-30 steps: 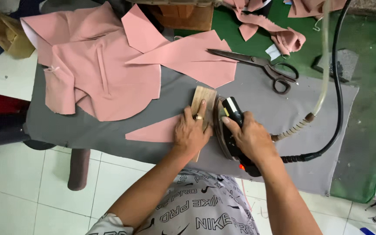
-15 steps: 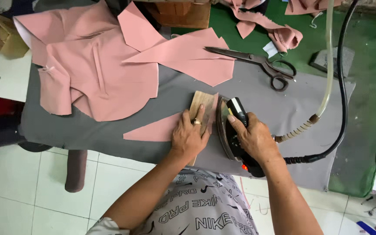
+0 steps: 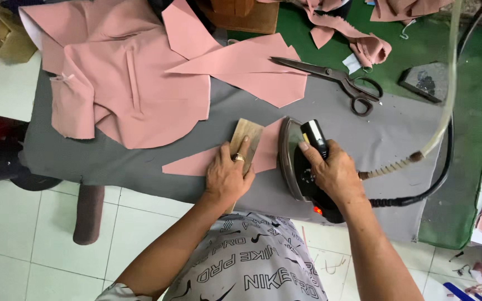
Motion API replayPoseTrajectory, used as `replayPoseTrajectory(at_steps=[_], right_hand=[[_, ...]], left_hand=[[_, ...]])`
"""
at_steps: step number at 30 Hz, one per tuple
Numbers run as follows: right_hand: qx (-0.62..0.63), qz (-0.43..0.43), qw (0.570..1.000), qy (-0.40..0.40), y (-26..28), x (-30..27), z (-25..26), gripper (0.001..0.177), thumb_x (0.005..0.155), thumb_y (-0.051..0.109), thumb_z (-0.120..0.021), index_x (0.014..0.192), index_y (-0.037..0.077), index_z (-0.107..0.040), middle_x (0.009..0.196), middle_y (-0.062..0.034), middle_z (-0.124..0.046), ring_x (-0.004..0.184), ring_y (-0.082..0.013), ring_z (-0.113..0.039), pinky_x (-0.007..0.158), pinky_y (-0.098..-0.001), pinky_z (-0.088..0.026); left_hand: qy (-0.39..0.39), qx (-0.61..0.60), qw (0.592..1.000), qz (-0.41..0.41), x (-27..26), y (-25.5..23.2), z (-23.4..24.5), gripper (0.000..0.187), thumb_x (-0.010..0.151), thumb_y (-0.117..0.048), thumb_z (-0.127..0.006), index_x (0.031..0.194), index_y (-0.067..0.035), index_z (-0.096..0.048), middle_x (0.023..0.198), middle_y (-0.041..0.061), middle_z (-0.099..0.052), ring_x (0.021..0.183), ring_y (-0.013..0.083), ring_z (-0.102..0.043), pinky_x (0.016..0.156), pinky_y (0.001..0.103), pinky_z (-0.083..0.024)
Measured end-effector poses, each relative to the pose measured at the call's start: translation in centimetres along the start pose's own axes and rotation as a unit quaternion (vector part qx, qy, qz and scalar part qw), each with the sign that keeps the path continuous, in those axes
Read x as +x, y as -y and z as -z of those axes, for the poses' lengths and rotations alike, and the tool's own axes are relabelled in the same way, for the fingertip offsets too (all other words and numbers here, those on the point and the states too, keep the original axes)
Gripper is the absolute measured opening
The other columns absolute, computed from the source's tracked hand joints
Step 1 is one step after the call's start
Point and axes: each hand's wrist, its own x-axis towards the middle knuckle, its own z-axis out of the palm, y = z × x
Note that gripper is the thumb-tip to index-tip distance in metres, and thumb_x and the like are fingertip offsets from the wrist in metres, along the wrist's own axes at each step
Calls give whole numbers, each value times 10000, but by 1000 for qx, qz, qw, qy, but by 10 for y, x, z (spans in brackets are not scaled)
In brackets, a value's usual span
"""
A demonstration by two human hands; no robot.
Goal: The person irons a pink fabric piece on a work table using a steam iron and a wooden block. They repeatedly press and smooth the fabric, adjusting its position and using the block to press seams flat.
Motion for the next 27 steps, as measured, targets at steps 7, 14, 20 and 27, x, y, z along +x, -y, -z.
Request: replayPoseTrajectory(at_steps=[7,14,20,27], right_hand=[[-78,13,996,29,2,19,-8,667,973,643,-622,1227,28,-667,1006,-251,-750,1041,-416,-725,882,-522,-564],[-126,96,986,47,9,33,3,632,984,568,-637,1211,-21,-657,1004,-288,-747,1020,-442,-731,863,-529,-589],[-181,121,973,69,29,31,18,647,954,616,-636,1213,24,-665,1006,-258,-759,1018,-430,-739,871,-525,-592],[-182,139,969,91,29,49,14,646,922,670,-644,1199,88,-678,992,-209,-768,995,-396,-747,841,-504,-596]], left_hand=[[-3,6,1000,1,-4,4,-8,825,757,-403,-745,1522,-189,-525,1160,227,-555,852,378,-680,636,462,-577],[-12,12,1000,-15,-3,10,-4,777,767,-405,-739,1491,-190,-557,1167,235,-569,839,371,-692,644,448,-578],[-31,47,998,5,-3,29,12,809,749,-392,-757,1506,-195,-550,1199,234,-567,881,376,-676,671,464,-571],[-140,-16,990,-20,37,-15,50,308,972,-224,-677,1229,-54,-668,1057,174,-589,941,360,-649,783,399,-548]])
